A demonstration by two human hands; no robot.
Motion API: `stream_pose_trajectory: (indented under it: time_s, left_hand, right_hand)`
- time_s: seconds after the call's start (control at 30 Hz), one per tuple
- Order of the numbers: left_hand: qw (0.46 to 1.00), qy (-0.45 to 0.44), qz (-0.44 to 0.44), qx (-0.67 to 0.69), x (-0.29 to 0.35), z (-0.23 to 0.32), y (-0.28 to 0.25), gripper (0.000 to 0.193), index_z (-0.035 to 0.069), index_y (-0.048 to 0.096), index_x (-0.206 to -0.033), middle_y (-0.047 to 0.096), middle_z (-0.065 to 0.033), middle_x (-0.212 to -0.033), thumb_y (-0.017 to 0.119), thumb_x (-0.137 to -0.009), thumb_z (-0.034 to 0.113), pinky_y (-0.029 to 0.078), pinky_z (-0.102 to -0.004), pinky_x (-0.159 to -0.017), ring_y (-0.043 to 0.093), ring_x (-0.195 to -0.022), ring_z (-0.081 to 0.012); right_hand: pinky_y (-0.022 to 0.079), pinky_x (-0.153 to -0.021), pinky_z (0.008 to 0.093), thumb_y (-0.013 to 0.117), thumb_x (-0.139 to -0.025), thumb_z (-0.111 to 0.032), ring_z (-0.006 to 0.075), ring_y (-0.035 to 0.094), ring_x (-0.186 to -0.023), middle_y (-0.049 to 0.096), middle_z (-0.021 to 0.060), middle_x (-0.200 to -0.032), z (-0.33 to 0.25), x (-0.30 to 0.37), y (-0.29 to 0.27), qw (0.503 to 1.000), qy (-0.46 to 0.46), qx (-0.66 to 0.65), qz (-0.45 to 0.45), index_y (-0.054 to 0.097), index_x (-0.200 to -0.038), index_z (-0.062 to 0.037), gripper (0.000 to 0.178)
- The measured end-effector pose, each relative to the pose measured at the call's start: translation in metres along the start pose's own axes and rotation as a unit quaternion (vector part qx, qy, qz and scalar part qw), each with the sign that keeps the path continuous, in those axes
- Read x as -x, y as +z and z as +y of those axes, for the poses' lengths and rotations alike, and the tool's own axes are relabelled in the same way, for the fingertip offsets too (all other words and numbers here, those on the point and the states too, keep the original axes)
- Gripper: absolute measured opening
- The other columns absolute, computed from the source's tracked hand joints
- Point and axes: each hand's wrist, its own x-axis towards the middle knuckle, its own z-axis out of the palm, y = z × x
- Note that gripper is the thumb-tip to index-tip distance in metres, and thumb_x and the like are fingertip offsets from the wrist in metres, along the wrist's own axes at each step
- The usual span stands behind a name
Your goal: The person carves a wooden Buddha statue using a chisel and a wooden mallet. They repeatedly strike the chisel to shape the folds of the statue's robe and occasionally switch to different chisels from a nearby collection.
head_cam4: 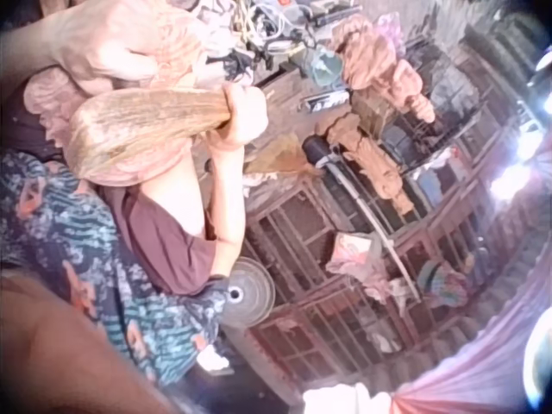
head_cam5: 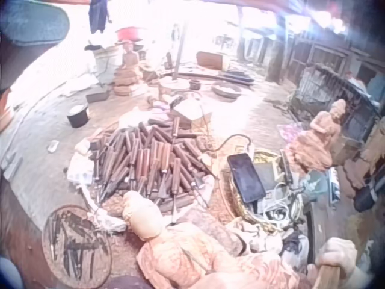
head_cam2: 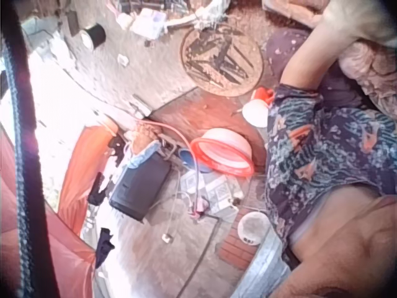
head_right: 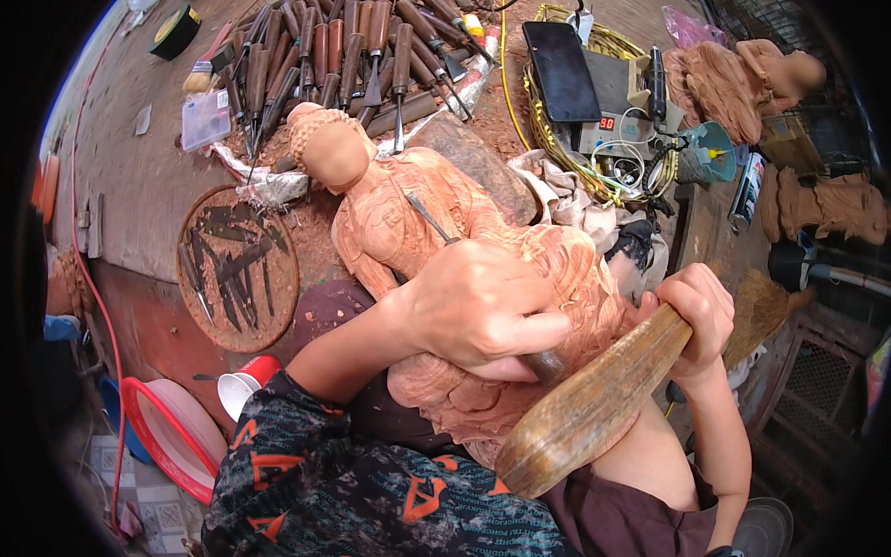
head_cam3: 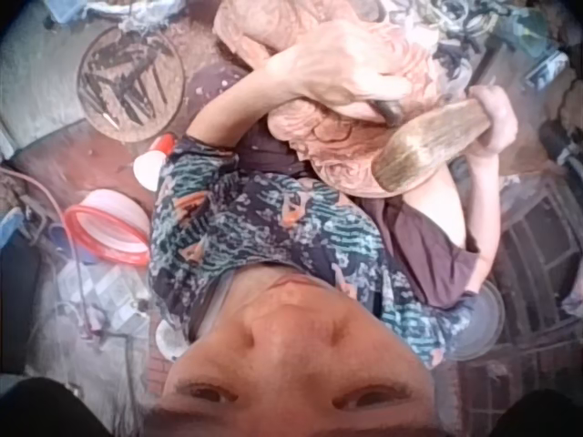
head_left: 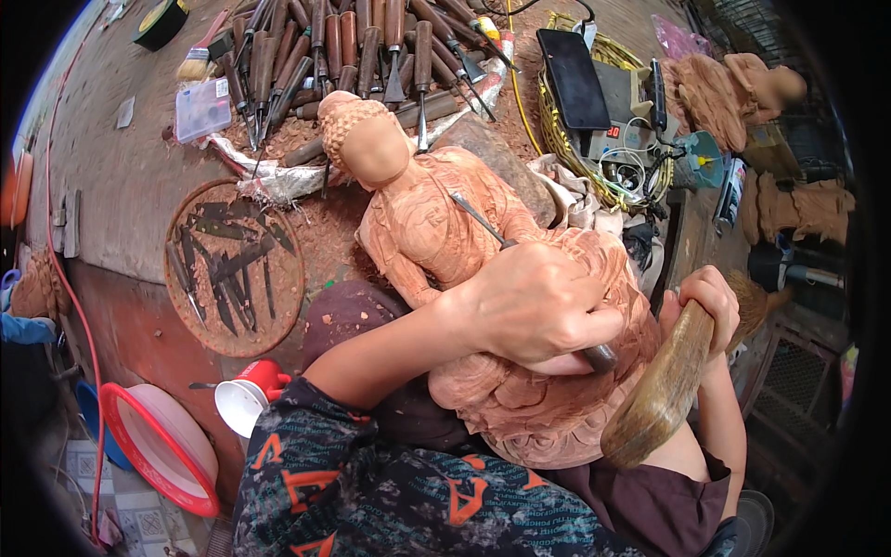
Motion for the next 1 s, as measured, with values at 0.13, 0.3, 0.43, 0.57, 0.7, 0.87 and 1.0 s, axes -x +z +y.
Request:
stream_pose_trajectory:
  time_s: [0.13,0.3,0.43,0.57,0.7,0.87,1.0]
  left_hand:
    - [1.000,-0.005,-0.029,0.011,0.001,0.001,-0.004,0.035,0.012,0.045,-0.067,0.045,-0.0015,-0.060,0.064,-0.063,0.041,0.041,-0.0329,-0.042,0.053,-0.050,-0.0196]
    - [0.998,0.021,-0.053,-0.005,0.004,0.005,-0.020,0.032,0.012,0.048,-0.068,0.047,-0.0008,-0.060,0.068,-0.060,0.036,0.043,-0.0337,-0.045,0.054,-0.053,-0.0190]
    - [0.981,-0.024,0.042,-0.190,-0.002,0.007,-0.051,0.025,0.012,0.057,-0.077,0.047,-0.0018,-0.062,0.067,-0.061,0.028,0.041,-0.0305,-0.045,0.052,-0.054,-0.0174]
    - [0.897,-0.288,0.152,-0.298,-0.015,-0.044,-0.130,0.043,0.005,0.047,-0.124,0.063,-0.0211,-0.101,0.047,-0.080,0.002,0.051,-0.0359,-0.073,0.065,-0.084,-0.0330]
    - [0.851,-0.469,-0.003,-0.236,0.018,-0.160,-0.200,0.076,0.022,0.019,-0.147,0.060,-0.0221,-0.109,0.044,-0.078,0.003,0.049,-0.0357,-0.057,0.058,-0.062,-0.0206]
    - [0.860,-0.400,-0.087,-0.306,0.056,-0.253,-0.196,0.056,0.013,0.046,-0.133,0.055,-0.0259,-0.116,0.057,-0.079,0.008,0.050,-0.0420,-0.081,0.062,-0.084,-0.0332]
    - [0.809,-0.371,-0.144,-0.433,0.000,-0.235,-0.150,0.056,0.010,0.050,-0.129,0.059,-0.0277,-0.104,0.068,-0.077,0.024,0.045,-0.0458,-0.092,0.058,-0.102,-0.0394]
  right_hand:
    - [0.038,-0.044,0.0319,0.064,-0.071,0.006,0.0227,0.048,-0.048,0.048,0.0071,-0.060,-0.001,-0.003,0.001,0.999,-0.030,-0.020,0.018,0.049,-0.090,-0.0041,0.026]
    - [0.037,-0.043,0.0315,0.065,-0.072,0.005,0.0219,0.048,-0.047,0.048,0.0058,-0.059,-0.007,-0.007,-0.002,0.998,-0.066,-0.014,0.016,0.049,-0.089,-0.0051,0.025]
    - [0.035,-0.042,0.0316,0.066,-0.074,0.001,0.0216,0.048,-0.047,0.048,0.0059,-0.059,-0.015,-0.006,0.003,0.998,-0.052,-0.023,0.009,0.050,-0.088,-0.0038,0.022]
    - [0.036,-0.044,0.0313,0.068,-0.072,0.001,0.0217,0.047,-0.048,0.048,0.0066,-0.060,-0.022,0.003,0.003,1.000,-0.003,-0.018,-0.001,0.050,-0.088,-0.0033,0.024]
    - [0.034,-0.046,0.0323,0.072,-0.068,-0.002,0.0221,0.046,-0.047,0.048,0.0076,-0.060,-0.025,0.012,0.013,0.996,0.058,-0.042,0.049,0.052,-0.086,-0.0020,0.027]
    - [0.035,-0.046,0.0310,0.074,-0.067,-0.003,0.0215,0.046,-0.049,0.049,0.0076,-0.061,-0.021,0.019,0.022,0.992,0.083,-0.059,0.068,0.052,-0.086,-0.0018,0.029]
    - [0.035,-0.046,0.0311,0.075,-0.068,-0.004,0.0214,0.046,-0.049,0.049,0.0074,-0.061,-0.021,0.024,0.020,0.992,0.089,-0.056,0.071,0.052,-0.087,-0.0019,0.029]
